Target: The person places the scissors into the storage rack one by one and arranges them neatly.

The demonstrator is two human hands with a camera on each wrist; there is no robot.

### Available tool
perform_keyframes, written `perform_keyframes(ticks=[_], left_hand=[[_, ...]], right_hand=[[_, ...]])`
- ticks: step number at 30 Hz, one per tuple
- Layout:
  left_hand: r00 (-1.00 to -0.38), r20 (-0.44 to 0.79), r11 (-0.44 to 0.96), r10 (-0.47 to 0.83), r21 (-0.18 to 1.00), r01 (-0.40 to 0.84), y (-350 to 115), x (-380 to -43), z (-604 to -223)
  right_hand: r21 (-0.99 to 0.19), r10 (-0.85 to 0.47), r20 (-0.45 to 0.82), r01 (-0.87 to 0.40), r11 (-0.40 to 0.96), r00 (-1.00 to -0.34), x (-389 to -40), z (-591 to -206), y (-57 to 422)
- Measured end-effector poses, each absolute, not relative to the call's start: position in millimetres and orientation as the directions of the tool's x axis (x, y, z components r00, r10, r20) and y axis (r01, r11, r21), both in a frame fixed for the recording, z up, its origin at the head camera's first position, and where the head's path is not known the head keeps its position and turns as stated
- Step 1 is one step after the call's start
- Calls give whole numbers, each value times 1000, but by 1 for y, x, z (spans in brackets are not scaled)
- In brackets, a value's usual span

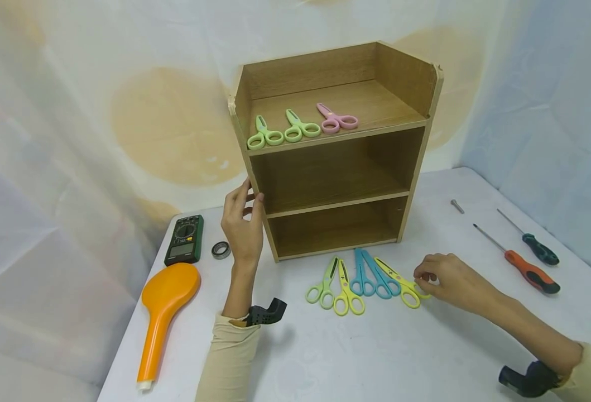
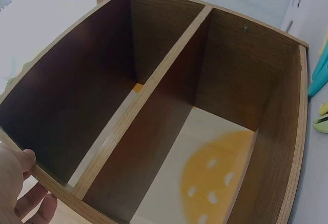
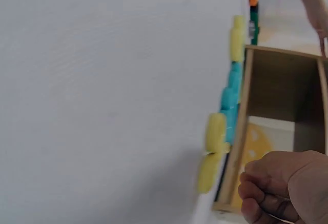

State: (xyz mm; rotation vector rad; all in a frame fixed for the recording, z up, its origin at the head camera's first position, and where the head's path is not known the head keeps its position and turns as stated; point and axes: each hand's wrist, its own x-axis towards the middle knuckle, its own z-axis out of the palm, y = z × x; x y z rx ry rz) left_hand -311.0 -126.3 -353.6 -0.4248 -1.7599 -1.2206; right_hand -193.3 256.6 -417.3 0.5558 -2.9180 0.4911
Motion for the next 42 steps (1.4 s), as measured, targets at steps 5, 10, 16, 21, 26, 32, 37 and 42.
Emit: perform_keyframes(ticks=[5, 10, 16, 21, 26, 32, 37, 42], left_hand=[[-512, 833, 441, -208, 548, 711, -126, -311, -354], [-515, 830, 434, -215, 553, 711, -126, -311, -353], [-523, 828, 437, -204, 555, 708, -127, -311, -354], [-520, 830, 457, -199, 548, 700, -128, -311, -354], [-519, 831, 459, -199, 547, 700, -127, -311, -353], [-507, 837, 441, -208, 543, 715, -125, -312, -352], [-499, 841, 443, -210, 537, 718, -126, -312, -351], [-514, 834, 447, -202, 545, 709, -126, -311, -353]], right_hand=[[-276, -336, 161, -369, 887, -928, -197, -432, 262], [-278, -341, 168, -376, 884, -925, -200, -441, 264], [-271, -352, 205, -399, 876, -913, -199, -442, 265], [-276, -300, 192, -345, 897, -934, -194, -432, 266], [-299, -267, 198, -317, 900, -943, -186, -414, 271], [-319, -253, 288, -342, 884, -924, -177, -382, 271], [-281, -307, 458, -464, 840, -834, -172, -351, 264], [-227, -345, 548, -533, 815, -762, -170, -319, 256]])
